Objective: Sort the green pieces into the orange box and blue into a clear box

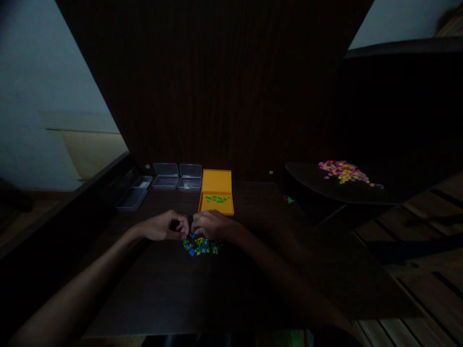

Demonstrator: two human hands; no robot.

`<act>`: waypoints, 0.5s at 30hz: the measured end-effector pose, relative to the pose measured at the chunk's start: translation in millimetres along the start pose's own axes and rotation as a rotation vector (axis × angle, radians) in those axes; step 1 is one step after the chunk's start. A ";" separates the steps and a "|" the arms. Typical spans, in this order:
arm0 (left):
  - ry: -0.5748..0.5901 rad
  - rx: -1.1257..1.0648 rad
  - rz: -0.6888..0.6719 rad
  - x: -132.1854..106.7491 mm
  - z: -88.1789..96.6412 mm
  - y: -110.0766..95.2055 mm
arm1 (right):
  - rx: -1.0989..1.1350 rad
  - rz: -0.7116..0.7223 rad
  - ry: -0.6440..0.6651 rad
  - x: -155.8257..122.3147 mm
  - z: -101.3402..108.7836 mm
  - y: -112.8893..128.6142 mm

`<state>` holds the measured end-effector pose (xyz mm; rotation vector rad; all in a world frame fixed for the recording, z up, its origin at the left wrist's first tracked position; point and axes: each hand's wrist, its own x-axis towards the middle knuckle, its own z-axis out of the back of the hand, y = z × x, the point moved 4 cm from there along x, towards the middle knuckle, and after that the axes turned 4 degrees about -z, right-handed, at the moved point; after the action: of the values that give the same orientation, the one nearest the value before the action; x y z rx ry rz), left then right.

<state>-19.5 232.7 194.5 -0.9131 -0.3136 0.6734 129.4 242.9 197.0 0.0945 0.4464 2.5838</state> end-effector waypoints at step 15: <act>-0.633 -0.391 -0.039 10.2 3.4 11.1 | 0.381 -0.144 -0.524 1.4 13.4 -26.3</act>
<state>-18.0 246.3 187.2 -1.0412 -1.0522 0.8732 142.7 269.0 200.9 0.8156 0.7011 2.1863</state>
